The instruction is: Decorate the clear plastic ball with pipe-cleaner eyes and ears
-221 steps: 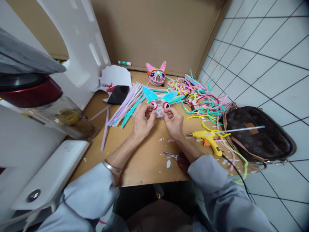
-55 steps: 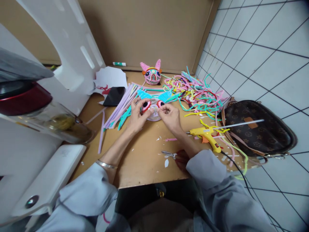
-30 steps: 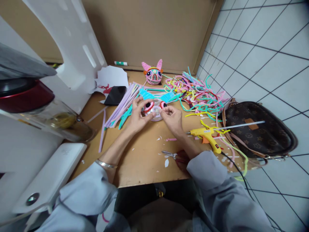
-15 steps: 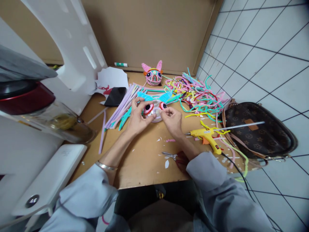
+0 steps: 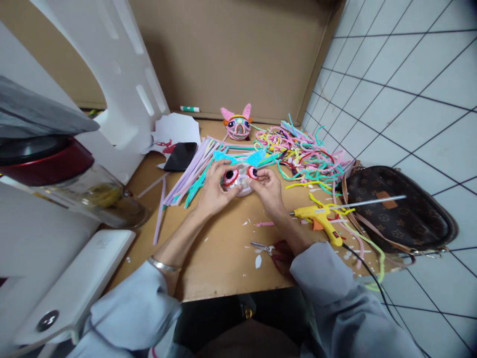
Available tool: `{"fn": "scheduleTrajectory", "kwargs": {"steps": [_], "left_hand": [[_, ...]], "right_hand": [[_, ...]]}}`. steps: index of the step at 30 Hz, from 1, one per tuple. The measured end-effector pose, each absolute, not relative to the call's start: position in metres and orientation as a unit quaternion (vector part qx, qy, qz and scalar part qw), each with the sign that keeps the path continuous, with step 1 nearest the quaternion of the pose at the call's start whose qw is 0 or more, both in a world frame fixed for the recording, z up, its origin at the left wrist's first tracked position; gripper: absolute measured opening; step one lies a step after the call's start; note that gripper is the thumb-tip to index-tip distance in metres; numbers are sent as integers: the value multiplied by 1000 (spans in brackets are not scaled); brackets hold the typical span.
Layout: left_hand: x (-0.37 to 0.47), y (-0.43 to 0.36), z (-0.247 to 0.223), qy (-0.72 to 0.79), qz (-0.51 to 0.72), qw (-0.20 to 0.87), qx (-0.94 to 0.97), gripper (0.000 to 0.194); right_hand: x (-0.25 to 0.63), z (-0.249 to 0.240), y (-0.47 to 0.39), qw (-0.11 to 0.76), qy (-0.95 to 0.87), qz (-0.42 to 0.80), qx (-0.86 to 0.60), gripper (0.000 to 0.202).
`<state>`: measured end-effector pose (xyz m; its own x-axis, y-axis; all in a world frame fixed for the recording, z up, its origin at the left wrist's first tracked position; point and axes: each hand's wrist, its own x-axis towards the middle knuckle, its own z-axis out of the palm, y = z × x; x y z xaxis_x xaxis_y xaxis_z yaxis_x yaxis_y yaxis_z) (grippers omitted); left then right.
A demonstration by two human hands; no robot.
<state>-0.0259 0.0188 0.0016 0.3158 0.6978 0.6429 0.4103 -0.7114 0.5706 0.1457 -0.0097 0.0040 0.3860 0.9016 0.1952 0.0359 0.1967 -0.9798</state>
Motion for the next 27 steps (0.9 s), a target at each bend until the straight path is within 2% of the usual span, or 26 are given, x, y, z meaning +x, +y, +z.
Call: {"fn": "scheduleTrajectory", "kwargs": {"steps": [13,22,27], "left_hand": [[-25,14,8,329,473,162,801,45],[-24,14,7,325,468,185,801,32],[-24,14,6,313,486,168,798,33]], "right_hand": [[137,-3,-12,649,-421,310,-552,42],[138,-3,-14,625,-436,303,-572,43],[134,-1,-22,625,-480,226,-573,34]]}}
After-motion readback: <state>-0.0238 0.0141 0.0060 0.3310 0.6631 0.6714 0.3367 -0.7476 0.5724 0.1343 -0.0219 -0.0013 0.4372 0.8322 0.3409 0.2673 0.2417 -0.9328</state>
